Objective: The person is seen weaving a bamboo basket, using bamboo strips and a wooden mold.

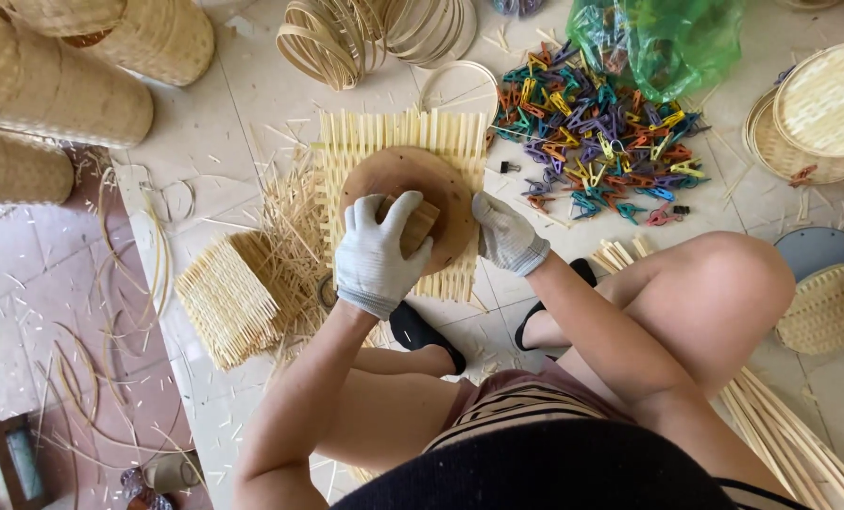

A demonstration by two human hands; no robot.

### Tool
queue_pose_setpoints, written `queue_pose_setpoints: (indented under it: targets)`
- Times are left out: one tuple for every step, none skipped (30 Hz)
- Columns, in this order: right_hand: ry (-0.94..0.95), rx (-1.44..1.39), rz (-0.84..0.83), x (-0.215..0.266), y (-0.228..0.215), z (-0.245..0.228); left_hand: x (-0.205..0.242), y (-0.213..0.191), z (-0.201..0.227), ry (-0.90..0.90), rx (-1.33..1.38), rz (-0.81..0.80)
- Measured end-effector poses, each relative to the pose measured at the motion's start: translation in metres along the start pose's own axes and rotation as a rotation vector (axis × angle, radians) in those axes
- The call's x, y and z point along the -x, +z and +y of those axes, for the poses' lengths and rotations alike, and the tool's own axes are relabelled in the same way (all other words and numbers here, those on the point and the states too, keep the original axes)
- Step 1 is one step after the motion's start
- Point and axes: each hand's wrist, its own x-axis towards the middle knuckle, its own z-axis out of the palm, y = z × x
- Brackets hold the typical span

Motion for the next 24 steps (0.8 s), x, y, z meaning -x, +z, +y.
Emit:
queue_pose_setpoints:
  targets:
    - [0.004,-0.005,0.003,0.000,-0.005,0.003,0.001,-0.001,0.000,0.001,0.002,0.000]
    - [0.008,-0.010,0.006,-0.001,-0.010,0.006,0.002,-0.002,0.001,0.001,0.005,0.001]
    - [0.013,-0.008,0.008,-0.001,-0.013,0.008,0.002,-0.003,0.000,-0.003,0.009,0.000]
    - [0.021,-0.026,0.007,-0.001,-0.017,0.010,0.003,-0.003,0.000,0.001,0.001,0.007]
    - [0.028,-0.044,0.002,-0.003,-0.019,0.012,0.002,-0.005,-0.002,0.005,-0.010,0.017]
    - [0.033,-0.043,0.000,-0.003,-0.015,0.011,0.003,-0.004,-0.003,0.000,-0.010,0.019]
    - [0.029,-0.030,0.009,-0.004,-0.011,0.010,0.004,-0.005,-0.005,0.006,0.004,0.024]
    - [0.026,-0.018,0.017,-0.004,-0.007,0.009,0.005,-0.005,-0.007,0.012,0.018,0.029]
    - [0.029,-0.019,0.017,-0.004,-0.008,0.010,0.005,-0.006,-0.008,0.008,0.018,0.028]
    - [0.029,-0.022,0.009,-0.004,-0.009,0.012,0.005,-0.007,-0.008,0.007,0.017,0.030]
    - [0.027,-0.026,0.006,-0.002,-0.011,0.013,0.006,-0.007,-0.008,0.007,0.018,0.028]
    - [0.030,-0.028,0.011,-0.002,-0.010,0.015,0.006,-0.008,-0.008,0.006,0.021,0.023]
    - [0.021,-0.054,-0.001,-0.002,-0.010,0.016,0.005,-0.009,-0.007,0.011,0.014,0.022]
    - [0.012,-0.081,-0.014,-0.002,-0.010,0.016,0.005,-0.009,-0.006,0.016,0.007,0.021]
    - [0.011,-0.079,-0.011,-0.001,-0.011,0.016,0.004,-0.009,-0.006,0.017,0.009,0.020]
    - [0.012,-0.079,-0.010,0.000,-0.012,0.016,0.004,-0.009,-0.006,0.018,0.016,0.014]
    - [0.014,-0.080,-0.011,-0.001,-0.013,0.016,0.003,-0.010,-0.005,0.017,0.020,0.009]
    - [0.014,-0.079,-0.010,0.000,-0.015,0.016,0.003,-0.009,-0.005,0.017,0.021,0.009]
    - [0.015,-0.078,-0.006,0.000,-0.017,0.017,0.003,-0.009,-0.005,0.023,0.025,0.013]
    - [0.016,-0.077,-0.003,0.000,-0.020,0.018,0.003,-0.008,-0.005,0.029,0.029,0.017]
    - [0.018,-0.076,-0.002,0.001,-0.018,0.017,0.003,-0.007,-0.005,0.027,0.029,0.016]
    - [0.007,-0.070,-0.005,0.001,-0.017,0.016,0.003,-0.007,-0.005,0.027,0.031,0.016]
    - [-0.005,-0.064,-0.009,0.000,-0.016,0.015,0.002,-0.007,-0.006,0.028,0.031,0.017]
    - [-0.006,-0.063,-0.010,-0.001,-0.019,0.017,0.002,-0.006,-0.006,0.027,0.031,0.019]
